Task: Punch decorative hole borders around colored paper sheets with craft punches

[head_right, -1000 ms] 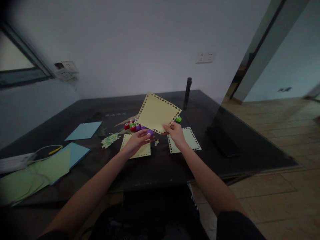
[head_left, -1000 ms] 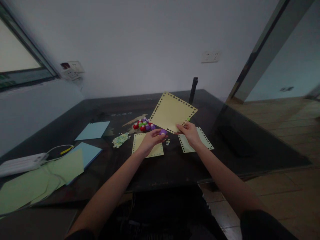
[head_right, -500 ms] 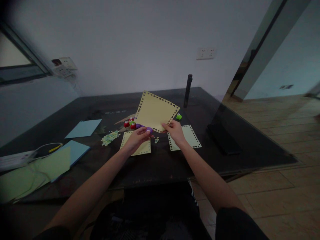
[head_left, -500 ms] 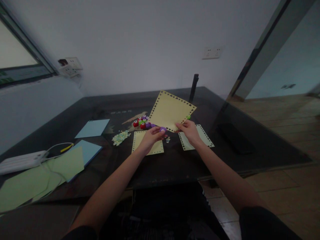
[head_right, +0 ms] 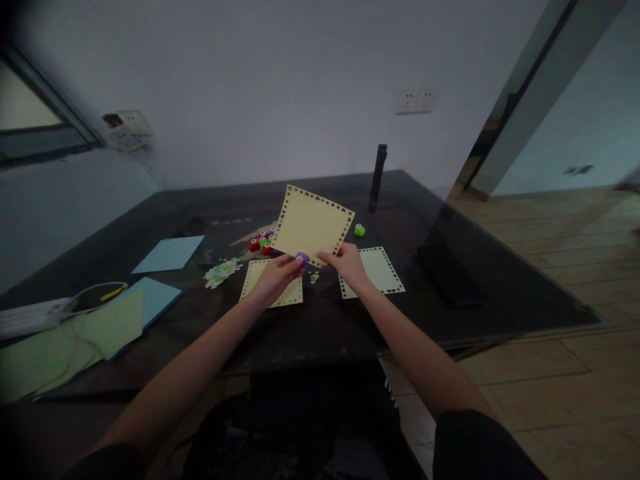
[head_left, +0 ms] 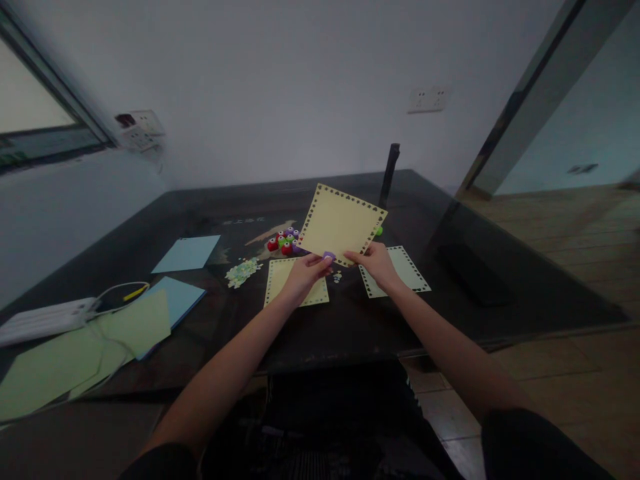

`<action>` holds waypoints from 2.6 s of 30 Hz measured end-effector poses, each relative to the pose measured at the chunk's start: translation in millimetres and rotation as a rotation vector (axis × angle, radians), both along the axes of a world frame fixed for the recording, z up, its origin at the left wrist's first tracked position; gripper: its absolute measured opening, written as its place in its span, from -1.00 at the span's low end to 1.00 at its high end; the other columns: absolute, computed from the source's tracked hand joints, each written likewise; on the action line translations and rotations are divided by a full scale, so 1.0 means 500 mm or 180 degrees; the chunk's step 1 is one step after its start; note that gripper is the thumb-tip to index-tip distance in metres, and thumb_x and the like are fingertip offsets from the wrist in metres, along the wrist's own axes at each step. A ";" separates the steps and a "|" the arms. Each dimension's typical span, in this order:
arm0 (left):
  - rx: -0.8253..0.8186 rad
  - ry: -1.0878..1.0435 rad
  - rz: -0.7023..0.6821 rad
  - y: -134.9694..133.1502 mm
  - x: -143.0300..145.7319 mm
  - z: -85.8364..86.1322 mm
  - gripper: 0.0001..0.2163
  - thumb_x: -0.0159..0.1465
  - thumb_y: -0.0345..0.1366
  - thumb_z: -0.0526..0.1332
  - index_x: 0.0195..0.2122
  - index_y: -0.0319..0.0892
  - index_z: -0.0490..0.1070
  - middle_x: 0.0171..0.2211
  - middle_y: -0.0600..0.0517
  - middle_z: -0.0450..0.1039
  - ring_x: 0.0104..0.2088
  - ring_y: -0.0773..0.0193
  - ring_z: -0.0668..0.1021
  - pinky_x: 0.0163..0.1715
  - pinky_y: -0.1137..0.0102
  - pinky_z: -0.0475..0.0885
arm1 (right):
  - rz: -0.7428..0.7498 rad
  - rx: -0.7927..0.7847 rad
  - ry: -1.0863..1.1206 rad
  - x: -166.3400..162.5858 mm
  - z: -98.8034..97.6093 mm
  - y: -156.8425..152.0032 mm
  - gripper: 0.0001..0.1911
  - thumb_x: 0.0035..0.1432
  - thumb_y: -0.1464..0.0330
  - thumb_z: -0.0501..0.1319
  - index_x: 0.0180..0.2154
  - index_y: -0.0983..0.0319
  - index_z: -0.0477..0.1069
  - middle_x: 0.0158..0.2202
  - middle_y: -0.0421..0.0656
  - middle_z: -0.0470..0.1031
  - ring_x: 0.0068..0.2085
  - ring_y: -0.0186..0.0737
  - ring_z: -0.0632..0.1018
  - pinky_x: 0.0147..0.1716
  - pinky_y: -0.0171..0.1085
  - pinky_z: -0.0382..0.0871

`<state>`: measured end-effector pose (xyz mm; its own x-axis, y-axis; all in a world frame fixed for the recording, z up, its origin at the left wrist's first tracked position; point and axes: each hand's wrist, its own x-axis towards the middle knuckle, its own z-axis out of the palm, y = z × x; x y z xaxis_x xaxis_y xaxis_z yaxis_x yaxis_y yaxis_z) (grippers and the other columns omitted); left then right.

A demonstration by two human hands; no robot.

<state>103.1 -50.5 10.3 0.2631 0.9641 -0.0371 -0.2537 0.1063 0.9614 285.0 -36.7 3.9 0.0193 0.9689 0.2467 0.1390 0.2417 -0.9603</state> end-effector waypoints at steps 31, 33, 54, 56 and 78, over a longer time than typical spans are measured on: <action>0.0094 0.0082 0.0011 0.007 0.002 -0.014 -0.72 -0.05 -0.19 0.40 -0.40 -0.28 0.50 -0.38 -0.04 0.52 -0.41 0.35 0.49 -0.27 0.38 0.39 | -0.0022 0.0020 -0.0235 -0.001 0.015 -0.011 -0.64 -0.11 0.33 0.33 -0.21 0.34 0.51 -0.18 -0.01 0.56 -0.15 -0.03 0.57 -0.10 -0.08 0.43; 0.0115 0.0083 0.0022 0.008 0.002 -0.015 -0.74 -0.05 -0.20 0.40 -0.40 -0.28 0.50 -0.38 -0.05 0.52 -0.41 0.34 0.49 -0.28 0.37 0.39 | -0.0007 0.0047 -0.0239 -0.001 0.016 -0.011 -0.64 -0.11 0.33 0.33 -0.21 0.34 0.51 -0.17 0.00 0.56 -0.15 -0.03 0.57 -0.10 -0.08 0.43; 0.0246 0.0247 0.0115 0.006 0.002 -0.015 -0.77 -0.01 -0.19 0.37 -0.45 -0.28 0.49 -0.46 -0.03 0.49 -0.47 0.38 0.45 -0.38 0.42 0.36 | -0.0028 0.0099 -0.0347 -0.004 0.022 -0.016 -0.67 -0.12 0.33 0.33 -0.25 0.33 0.52 -0.20 0.00 0.57 -0.17 -0.04 0.58 -0.09 -0.06 0.43; 0.0256 0.0249 0.0121 0.007 0.003 -0.016 -0.77 0.00 -0.19 0.36 -0.44 -0.28 0.50 -0.44 -0.04 0.49 -0.47 0.37 0.45 -0.39 0.43 0.36 | -0.0033 0.0075 -0.0362 -0.004 0.022 -0.015 -0.68 -0.12 0.32 0.33 -0.25 0.32 0.52 -0.20 0.00 0.57 -0.18 -0.05 0.58 -0.10 -0.06 0.44; 0.0358 0.0434 0.0197 0.004 0.001 -0.010 -0.74 0.00 -0.14 0.35 -0.45 -0.26 0.49 -0.49 -0.01 0.46 -0.51 0.37 0.41 -0.43 0.42 0.29 | -0.0009 0.0092 -0.0355 -0.004 0.023 -0.018 -0.70 -0.11 0.34 0.31 -0.27 0.32 0.52 -0.22 -0.02 0.58 -0.19 -0.05 0.58 -0.10 -0.06 0.44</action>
<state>103.8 -48.5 5.4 0.2030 0.9783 0.0405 -0.1229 -0.0156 0.9923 282.9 -45.5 15.6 -0.0071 0.9613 0.2753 0.2451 0.2686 -0.9315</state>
